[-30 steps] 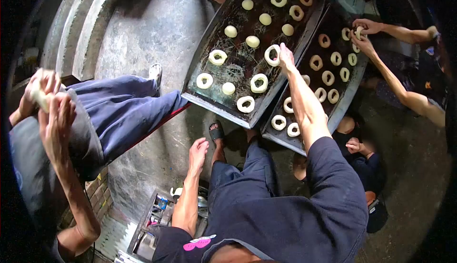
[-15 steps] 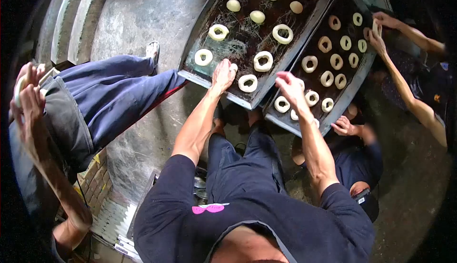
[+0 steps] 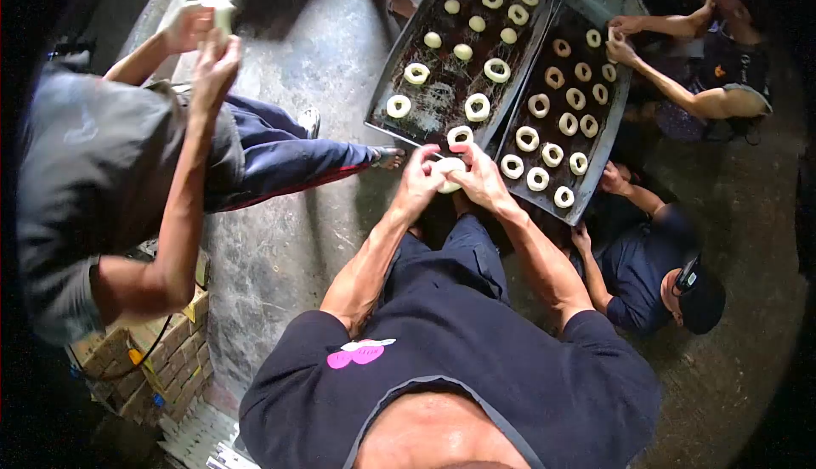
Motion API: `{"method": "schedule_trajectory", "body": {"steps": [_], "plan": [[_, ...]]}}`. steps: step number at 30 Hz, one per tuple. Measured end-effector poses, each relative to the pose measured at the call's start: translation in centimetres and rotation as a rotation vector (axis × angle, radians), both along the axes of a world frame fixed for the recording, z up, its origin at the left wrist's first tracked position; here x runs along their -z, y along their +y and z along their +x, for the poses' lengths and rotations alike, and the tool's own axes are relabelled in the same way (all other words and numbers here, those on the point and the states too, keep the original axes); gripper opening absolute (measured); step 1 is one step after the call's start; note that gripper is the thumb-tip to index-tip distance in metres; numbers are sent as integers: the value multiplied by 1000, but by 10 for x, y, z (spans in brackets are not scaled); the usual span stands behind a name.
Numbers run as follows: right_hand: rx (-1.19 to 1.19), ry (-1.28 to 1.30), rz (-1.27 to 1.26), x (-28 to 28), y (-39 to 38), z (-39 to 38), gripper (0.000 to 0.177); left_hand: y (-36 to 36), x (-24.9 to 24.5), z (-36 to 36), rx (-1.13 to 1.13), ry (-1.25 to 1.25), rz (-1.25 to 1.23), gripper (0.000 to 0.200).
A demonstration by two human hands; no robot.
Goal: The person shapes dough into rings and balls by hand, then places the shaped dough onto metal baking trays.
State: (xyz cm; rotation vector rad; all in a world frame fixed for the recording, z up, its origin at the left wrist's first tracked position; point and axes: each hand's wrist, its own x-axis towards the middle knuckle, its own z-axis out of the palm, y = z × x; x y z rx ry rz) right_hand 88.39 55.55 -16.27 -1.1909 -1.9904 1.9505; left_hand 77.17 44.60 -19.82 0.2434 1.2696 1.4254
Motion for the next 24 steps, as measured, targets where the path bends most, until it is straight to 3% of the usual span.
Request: {"method": "schedule_trajectory", "body": {"steps": [1,3,4,5,7,8,9,11,12,13,15,16,17,19,20,21,23,24], "plan": [[48,20,-56,-16,2,-3,42,-7,-9,10,65,26,48,47],[80,-58,190,-52,-5,-14,39,-14,-26,23,98,-43,38,47],[160,34,184,-48,-15,-12,36,-10,-42,16,12,-75,101,45],[97,58,420,-40,-26,-6,34,-10,-58,6,-41,78,77,48],[-112,-84,615,-45,-46,10,32,-15,-74,-17,-137,-331,297,51],[-127,-243,386,-50,-50,19,29,-17,-84,-14,-215,-517,344,53],[-86,-310,375,-71,-46,17,25,-21,-109,-7,-235,-644,263,44],[252,41,-54,-79,-22,27,23,-36,-54,12,220,-595,118,28],[321,128,-196,-79,-21,31,25,-35,-81,18,324,-406,85,19],[474,298,-423,-84,-36,25,25,-32,-84,15,324,-410,82,19],[332,158,-528,-79,-54,33,23,-20,-83,-1,-111,-618,369,15],[163,82,-598,-75,-59,41,23,-22,-90,-10,-132,-713,310,12],[152,64,-491,-71,-60,47,21,-27,-74,-11,27,-663,336,11],[465,237,-548,-80,-40,50,17,-34,-69,13,255,-508,4,14],[533,316,-638,-67,-31,53,13,-36,-73,18,416,-576,58,15],[459,293,-668,-62,-30,54,13,-27,-75,25,348,-502,100,15],[137,-30,-484,-58,-30,61,14,-13,-63,6,-48,-563,105,13],[46,1,-676,-57,-25,65,17,-17,-38,-6,-77,-711,231,11]]}}
